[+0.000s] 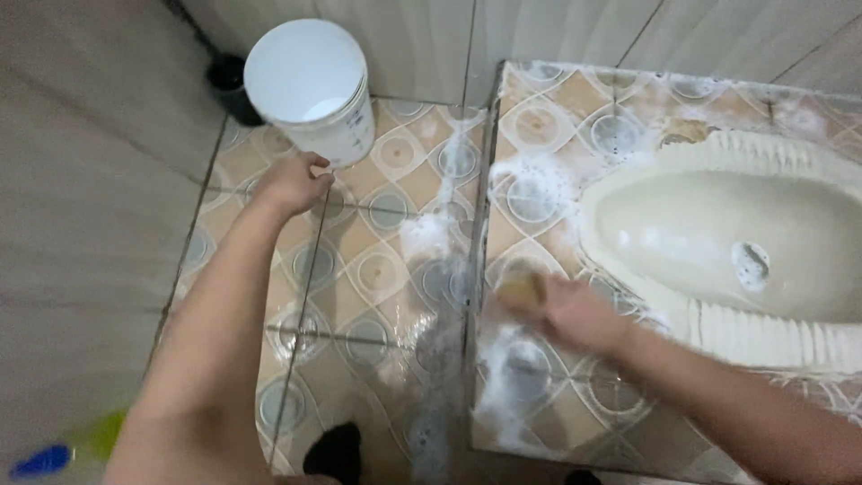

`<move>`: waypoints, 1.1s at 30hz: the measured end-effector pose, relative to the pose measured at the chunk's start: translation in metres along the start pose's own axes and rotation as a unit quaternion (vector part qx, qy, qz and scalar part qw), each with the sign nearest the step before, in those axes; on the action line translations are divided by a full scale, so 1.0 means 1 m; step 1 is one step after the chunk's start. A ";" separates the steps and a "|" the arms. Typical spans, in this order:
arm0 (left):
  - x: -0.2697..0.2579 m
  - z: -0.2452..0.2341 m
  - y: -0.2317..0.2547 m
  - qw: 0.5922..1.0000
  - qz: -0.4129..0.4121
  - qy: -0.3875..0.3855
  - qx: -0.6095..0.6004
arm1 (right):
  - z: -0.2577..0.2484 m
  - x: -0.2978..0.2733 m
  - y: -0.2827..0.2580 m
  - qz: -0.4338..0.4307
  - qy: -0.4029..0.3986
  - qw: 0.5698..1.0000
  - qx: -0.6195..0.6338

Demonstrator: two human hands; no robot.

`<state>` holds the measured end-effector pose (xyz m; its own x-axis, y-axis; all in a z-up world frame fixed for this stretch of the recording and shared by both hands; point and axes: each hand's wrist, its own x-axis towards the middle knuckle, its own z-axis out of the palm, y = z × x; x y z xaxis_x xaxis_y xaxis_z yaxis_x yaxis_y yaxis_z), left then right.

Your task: Scrub the squat toilet and floor tiles with a cleaning sponge and soapy water.

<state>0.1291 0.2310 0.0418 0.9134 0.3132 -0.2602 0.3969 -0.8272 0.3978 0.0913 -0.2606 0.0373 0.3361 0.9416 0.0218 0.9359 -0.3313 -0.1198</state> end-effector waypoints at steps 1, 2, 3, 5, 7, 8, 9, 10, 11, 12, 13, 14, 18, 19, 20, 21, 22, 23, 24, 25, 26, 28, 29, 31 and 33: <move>0.009 0.002 0.002 1.000 0.009 -0.004 0.000 | 0.007 0.013 0.037 0.010 -0.001 1.000 -0.002; 0.017 0.004 0.003 1.000 0.004 -0.005 -0.024 | 0.013 0.025 0.074 0.182 -0.055 0.982 -0.004; 0.023 0.006 0.004 0.999 -0.003 -0.006 -0.048 | 0.020 0.034 0.111 0.348 -0.107 0.931 -0.004; 0.037 0.018 0.010 0.996 0.048 0.001 -0.078 | -0.023 0.082 0.120 0.397 -0.056 0.916 -0.015; 0.052 0.034 0.017 0.989 0.098 0.011 -0.106 | -0.022 0.110 0.123 0.442 -0.002 0.897 -0.028; 0.060 0.043 0.020 0.981 0.118 0.019 -0.152 | 0.001 0.117 0.120 0.440 -0.019 0.898 0.006; 0.066 0.056 0.025 0.970 0.136 0.022 -0.199 | 0.024 0.120 0.118 0.438 -0.040 0.897 0.039; 0.069 0.060 0.030 0.969 0.143 0.015 -0.200 | 0.013 0.122 0.085 0.446 -0.041 0.893 0.039; 0.074 0.063 0.036 0.963 0.138 -0.002 -0.233 | 0.001 0.129 0.057 0.319 -0.097 0.943 -0.020; 0.078 0.067 0.042 0.955 0.133 -0.020 -0.266 | -0.010 0.136 0.030 0.184 -0.153 0.968 -0.078; 0.080 0.070 0.041 0.954 0.136 -0.024 -0.266 | 0.000 0.131 0.056 0.189 -0.155 0.967 -0.077; 0.081 0.075 0.040 0.947 0.158 -0.006 -0.280 | 0.011 0.125 0.081 0.252 -0.110 0.961 -0.037; 0.081 0.060 0.042 0.942 0.150 0.006 -0.300 | -0.016 0.130 0.202 0.555 -0.016 0.831 -0.030; 0.080 0.060 0.039 0.942 0.151 0.002 -0.300 | -0.018 0.138 0.210 0.558 -0.018 0.829 -0.030; 0.079 0.061 0.037 0.939 0.141 0.002 -0.312 | -0.019 0.146 0.219 0.569 0.012 0.822 -0.026; 0.083 0.057 0.037 0.937 0.138 0.004 -0.321 | -0.023 0.155 0.229 0.580 0.048 0.813 -0.023; 0.091 0.059 0.039 0.936 0.144 0.003 -0.320 | 0.001 0.166 0.231 0.585 0.052 0.809 -0.024; 0.092 0.066 0.040 0.921 0.157 0.008 -0.356 | 0.027 0.174 0.231 0.547 0.028 0.836 -0.013; 0.093 0.073 0.041 0.904 0.168 0.013 -0.392 | 0.053 0.181 0.230 0.508 0.004 0.861 0.000; 0.096 0.079 0.049 0.904 0.168 0.011 -0.392 | 0.029 0.193 0.205 0.509 0.002 0.861 0.000; 0.098 0.084 0.056 0.897 0.185 0.011 -0.401 | 0.005 0.204 0.178 0.453 -0.039 0.891 -0.018; 0.093 0.090 0.066 0.891 0.197 0.007 -0.410 | -0.018 0.202 0.174 0.394 -0.085 0.915 -0.032; 0.090 0.090 0.073 0.891 0.213 0.001 -0.402 | -0.020 0.189 0.201 0.448 -0.021 0.894 -0.025; 0.085 0.087 0.084 0.890 0.228 -0.004 -0.395 | -0.027 0.179 0.238 0.496 0.043 0.867 -0.018; 0.080 0.082 0.093 0.901 0.234 0.000 -0.366 | -0.034 0.184 0.259 0.617 0.004 0.787 0.004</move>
<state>0.2315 0.1409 -0.0143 0.9963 0.0101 0.0854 -0.0769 -0.3402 0.9372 0.3997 -0.1753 0.0444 0.9892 -0.0963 -0.1101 -0.1033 -0.9928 -0.0602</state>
